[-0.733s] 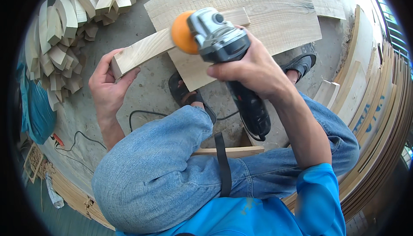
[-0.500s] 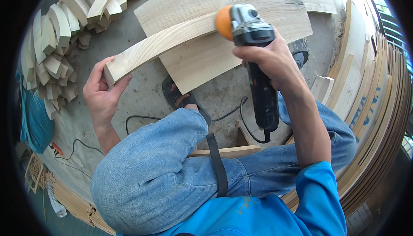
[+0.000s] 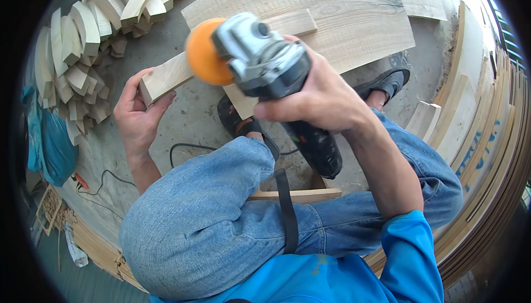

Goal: The person picks up curved wooden pieces one at a time, sands their surfaces and edges with a handheld rotary sander, and places them aside.

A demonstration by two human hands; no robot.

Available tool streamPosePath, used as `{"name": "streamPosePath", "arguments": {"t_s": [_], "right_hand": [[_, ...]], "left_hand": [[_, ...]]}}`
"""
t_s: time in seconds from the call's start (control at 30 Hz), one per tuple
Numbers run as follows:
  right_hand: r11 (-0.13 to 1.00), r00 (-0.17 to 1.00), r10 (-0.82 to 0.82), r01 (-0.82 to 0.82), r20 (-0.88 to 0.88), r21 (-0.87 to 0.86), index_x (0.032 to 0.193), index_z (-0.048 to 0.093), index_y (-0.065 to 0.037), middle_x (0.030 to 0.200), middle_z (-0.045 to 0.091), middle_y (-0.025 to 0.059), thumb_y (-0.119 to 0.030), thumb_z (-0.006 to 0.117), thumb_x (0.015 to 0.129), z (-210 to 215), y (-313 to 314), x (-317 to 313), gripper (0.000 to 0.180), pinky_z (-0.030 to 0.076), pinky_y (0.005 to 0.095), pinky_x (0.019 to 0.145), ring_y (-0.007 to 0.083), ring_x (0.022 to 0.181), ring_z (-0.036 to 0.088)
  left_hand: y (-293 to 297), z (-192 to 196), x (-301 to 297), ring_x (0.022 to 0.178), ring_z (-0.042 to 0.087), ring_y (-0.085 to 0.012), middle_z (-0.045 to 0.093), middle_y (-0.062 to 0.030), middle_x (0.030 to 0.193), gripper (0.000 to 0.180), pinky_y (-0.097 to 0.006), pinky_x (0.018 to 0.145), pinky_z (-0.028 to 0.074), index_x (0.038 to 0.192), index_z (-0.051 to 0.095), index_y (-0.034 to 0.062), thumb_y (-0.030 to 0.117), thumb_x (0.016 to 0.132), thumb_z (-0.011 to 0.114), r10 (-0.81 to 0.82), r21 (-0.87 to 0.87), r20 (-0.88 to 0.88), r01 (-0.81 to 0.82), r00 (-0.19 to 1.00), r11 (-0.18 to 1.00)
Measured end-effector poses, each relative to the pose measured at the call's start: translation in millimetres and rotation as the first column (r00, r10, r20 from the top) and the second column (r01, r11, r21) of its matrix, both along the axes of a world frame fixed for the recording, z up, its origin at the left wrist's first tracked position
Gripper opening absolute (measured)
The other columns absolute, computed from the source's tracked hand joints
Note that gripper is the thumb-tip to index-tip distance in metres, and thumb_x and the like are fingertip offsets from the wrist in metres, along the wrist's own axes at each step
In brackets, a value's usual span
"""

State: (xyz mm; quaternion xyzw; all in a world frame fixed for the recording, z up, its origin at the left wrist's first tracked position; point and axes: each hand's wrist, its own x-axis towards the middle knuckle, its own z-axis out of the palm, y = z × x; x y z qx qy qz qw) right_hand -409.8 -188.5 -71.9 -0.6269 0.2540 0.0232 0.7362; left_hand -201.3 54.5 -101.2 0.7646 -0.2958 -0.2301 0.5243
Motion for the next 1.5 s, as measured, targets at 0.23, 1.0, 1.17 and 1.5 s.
{"name": "streamPosePath", "arguments": {"t_s": [0.23,1.0,1.17,1.5], "right_hand": [[0.987,0.975,0.148,-0.157,0.164,0.044,0.144,0.046,0.004,0.119,0.068,0.0121,-0.021,0.091,0.066,6,23,36,0.093,0.047,0.0337,0.104,0.0216,0.112,0.064],[0.973,0.929,-0.201,0.153,-0.31,-0.172,0.118,0.057,0.001,0.09,0.065,0.008,-0.019,0.085,0.073,1,-26,-9,0.057,0.056,0.0322,0.073,0.0163,0.078,0.066],[0.901,0.848,-0.397,0.289,-0.35,-0.323,0.113,0.058,0.0,0.084,0.065,0.0069,-0.019,0.085,0.075,-1,-49,-30,0.05,0.055,0.03,0.065,0.0142,0.07,0.064],[0.992,0.978,-0.115,0.102,-0.176,-0.078,0.127,0.058,0.002,0.101,0.064,0.0088,-0.026,0.087,0.067,-1,-30,-29,0.072,0.054,0.0344,0.083,0.0193,0.091,0.064]], "left_hand": [[7,-5,6,0.101,0.068,-0.011,0.07,-0.0039,0.11,0.049,-0.026,0.086,0.057,0.127,0.065,-0.0027,-0.01,0.08,0.078,-0.005,0.03,0.02,0.004,1.0,1.0],[1,3,-2,0.093,0.071,-0.0123,0.072,-0.0061,0.109,0.05,-0.025,0.074,0.061,0.122,0.068,0.0024,-0.008,0.076,0.085,-0.023,0.042,0.109,0.018,0.994,0.999],[-1,7,-2,0.097,0.07,-0.0125,0.072,-0.0073,0.111,0.05,-0.026,0.083,0.06,0.127,0.066,0.0003,-0.013,0.08,0.079,-0.02,0.091,0.053,0.015,0.998,0.996],[0,3,0,0.093,0.07,-0.0118,0.071,-0.0059,0.109,0.049,-0.025,0.073,0.061,0.123,0.067,0.0012,-0.01,0.078,0.082,-0.002,0.05,0.061,-0.001,0.998,0.999]]}}
